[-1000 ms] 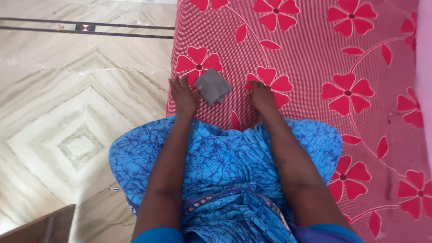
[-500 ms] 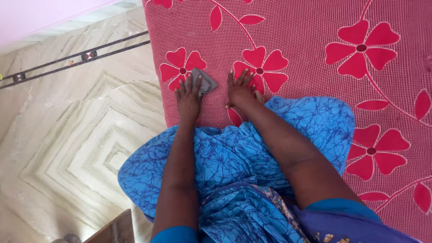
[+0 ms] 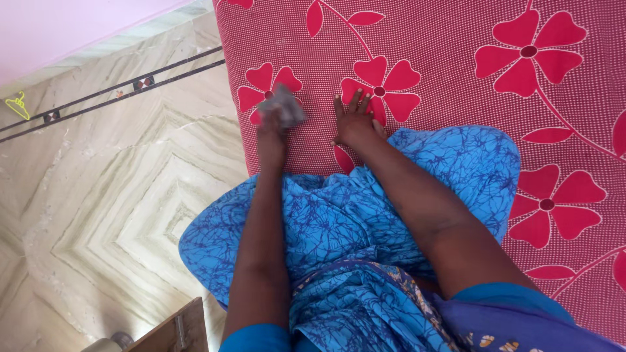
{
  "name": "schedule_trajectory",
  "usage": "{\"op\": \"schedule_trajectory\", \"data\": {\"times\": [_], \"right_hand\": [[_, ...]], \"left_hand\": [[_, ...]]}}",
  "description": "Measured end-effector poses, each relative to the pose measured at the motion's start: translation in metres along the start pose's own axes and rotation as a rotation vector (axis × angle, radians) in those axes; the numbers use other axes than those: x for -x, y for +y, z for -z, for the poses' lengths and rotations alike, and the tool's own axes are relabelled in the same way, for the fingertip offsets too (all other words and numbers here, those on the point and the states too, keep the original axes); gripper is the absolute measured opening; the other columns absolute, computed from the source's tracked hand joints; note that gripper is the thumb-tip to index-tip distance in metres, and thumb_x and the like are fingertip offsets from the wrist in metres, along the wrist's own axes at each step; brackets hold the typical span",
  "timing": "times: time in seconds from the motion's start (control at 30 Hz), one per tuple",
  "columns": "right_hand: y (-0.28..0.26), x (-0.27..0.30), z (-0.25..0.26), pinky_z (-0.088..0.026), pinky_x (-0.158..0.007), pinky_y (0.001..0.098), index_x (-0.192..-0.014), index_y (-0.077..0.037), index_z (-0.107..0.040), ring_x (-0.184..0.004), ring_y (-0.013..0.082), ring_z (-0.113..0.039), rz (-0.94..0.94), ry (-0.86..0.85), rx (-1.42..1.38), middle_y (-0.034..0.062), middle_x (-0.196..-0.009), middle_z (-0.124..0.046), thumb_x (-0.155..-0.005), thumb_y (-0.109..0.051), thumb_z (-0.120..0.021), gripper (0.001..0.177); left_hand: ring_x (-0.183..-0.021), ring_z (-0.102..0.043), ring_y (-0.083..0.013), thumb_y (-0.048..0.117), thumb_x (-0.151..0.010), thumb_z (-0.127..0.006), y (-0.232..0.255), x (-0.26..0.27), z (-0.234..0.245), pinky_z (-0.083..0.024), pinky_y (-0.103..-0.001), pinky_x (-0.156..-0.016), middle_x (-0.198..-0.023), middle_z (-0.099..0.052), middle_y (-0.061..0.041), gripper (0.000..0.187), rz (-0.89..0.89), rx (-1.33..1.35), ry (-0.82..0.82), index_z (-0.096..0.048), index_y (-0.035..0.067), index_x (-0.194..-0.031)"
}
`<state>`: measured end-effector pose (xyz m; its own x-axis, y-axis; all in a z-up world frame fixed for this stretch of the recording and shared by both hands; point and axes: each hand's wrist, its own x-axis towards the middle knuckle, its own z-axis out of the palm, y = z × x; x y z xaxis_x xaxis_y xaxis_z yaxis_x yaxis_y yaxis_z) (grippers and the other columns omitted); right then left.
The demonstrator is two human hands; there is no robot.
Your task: The person wipes a pink floral bedsheet with a grey cloth by hand, moving the cloth across different sections of the surface.
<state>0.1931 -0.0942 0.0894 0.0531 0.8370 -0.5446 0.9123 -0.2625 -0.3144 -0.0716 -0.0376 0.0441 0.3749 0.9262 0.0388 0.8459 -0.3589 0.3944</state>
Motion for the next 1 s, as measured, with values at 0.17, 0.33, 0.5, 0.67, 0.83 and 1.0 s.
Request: {"op": "schedule_trajectory", "data": {"times": [0.17, 0.33, 0.5, 0.67, 0.83, 1.0], "right_hand": [[-0.008, -0.009, 0.01, -0.028, -0.117, 0.072, -0.166, -0.021, 0.004, -0.15, 0.0639, 0.009, -0.064, -0.067, 0.045, 0.0401, -0.162, 0.02, -0.075, -0.054, -0.087, 0.134], [-0.014, -0.014, 0.007, -0.026, -0.116, 0.0744, -0.167, -0.018, 0.007, -0.148, 0.0663, 0.011, -0.096, -0.088, 0.072, 0.0427, -0.16, 0.021, -0.077, -0.052, -0.086, 0.133], [-0.017, -0.011, 0.01, -0.024, -0.117, 0.0744, -0.166, -0.019, 0.012, -0.147, 0.0662, 0.015, -0.096, -0.131, 0.064, 0.0416, -0.159, 0.024, -0.08, -0.051, -0.084, 0.133], [-0.015, -0.008, 0.017, -0.022, -0.118, 0.0739, -0.164, -0.018, 0.018, -0.145, 0.0667, 0.02, -0.071, -0.169, 0.056, 0.0424, -0.157, 0.029, -0.081, -0.054, -0.083, 0.135], [-0.014, -0.009, 0.016, -0.021, -0.117, 0.0742, -0.164, -0.018, 0.018, -0.145, 0.0667, 0.019, -0.065, -0.162, 0.031, 0.0416, -0.157, 0.029, -0.082, -0.052, -0.082, 0.134], [-0.007, -0.018, 0.002, -0.023, -0.118, 0.0732, -0.165, -0.02, 0.014, -0.148, 0.0655, 0.015, -0.07, -0.131, 0.049, 0.0403, -0.16, 0.025, -0.081, -0.054, -0.081, 0.132]], "left_hand": [[-0.151, -0.017, -0.0545, 0.035, -0.101, -0.057, 0.081, 0.013, -0.001, -0.02, -0.074, -0.116, -0.17, -0.021, -0.013, 0.061, -0.272, -0.205, -0.096, -0.036, 0.037, -0.158], [-0.152, -0.022, -0.05, 0.027, -0.1, -0.056, 0.083, 0.003, 0.018, -0.026, -0.066, -0.119, -0.169, -0.023, -0.012, 0.062, -0.248, -0.195, -0.129, -0.037, 0.037, -0.158], [-0.156, -0.028, -0.042, -0.002, -0.096, -0.047, 0.045, -0.011, 0.009, -0.028, -0.05, -0.127, -0.17, -0.032, -0.011, 0.068, -0.192, -0.074, -0.094, -0.043, 0.028, -0.158], [-0.153, -0.029, -0.0429, -0.008, -0.096, -0.043, -0.029, -0.01, 0.009, -0.028, -0.047, -0.125, -0.165, -0.034, -0.021, 0.066, 0.169, -0.06, 0.15, -0.045, 0.014, -0.158], [-0.144, -0.044, -0.0435, -0.001, -0.095, -0.048, -0.065, 0.005, 0.033, -0.039, -0.044, -0.119, -0.159, -0.038, -0.027, 0.062, 0.478, 0.127, 0.312, -0.04, 0.005, -0.156], [-0.147, -0.045, -0.0441, -0.009, -0.09, -0.046, 0.031, -0.007, 0.035, -0.038, -0.044, -0.123, -0.16, -0.043, -0.023, 0.072, -0.037, 0.291, 0.235, -0.043, 0.012, -0.159]]}}
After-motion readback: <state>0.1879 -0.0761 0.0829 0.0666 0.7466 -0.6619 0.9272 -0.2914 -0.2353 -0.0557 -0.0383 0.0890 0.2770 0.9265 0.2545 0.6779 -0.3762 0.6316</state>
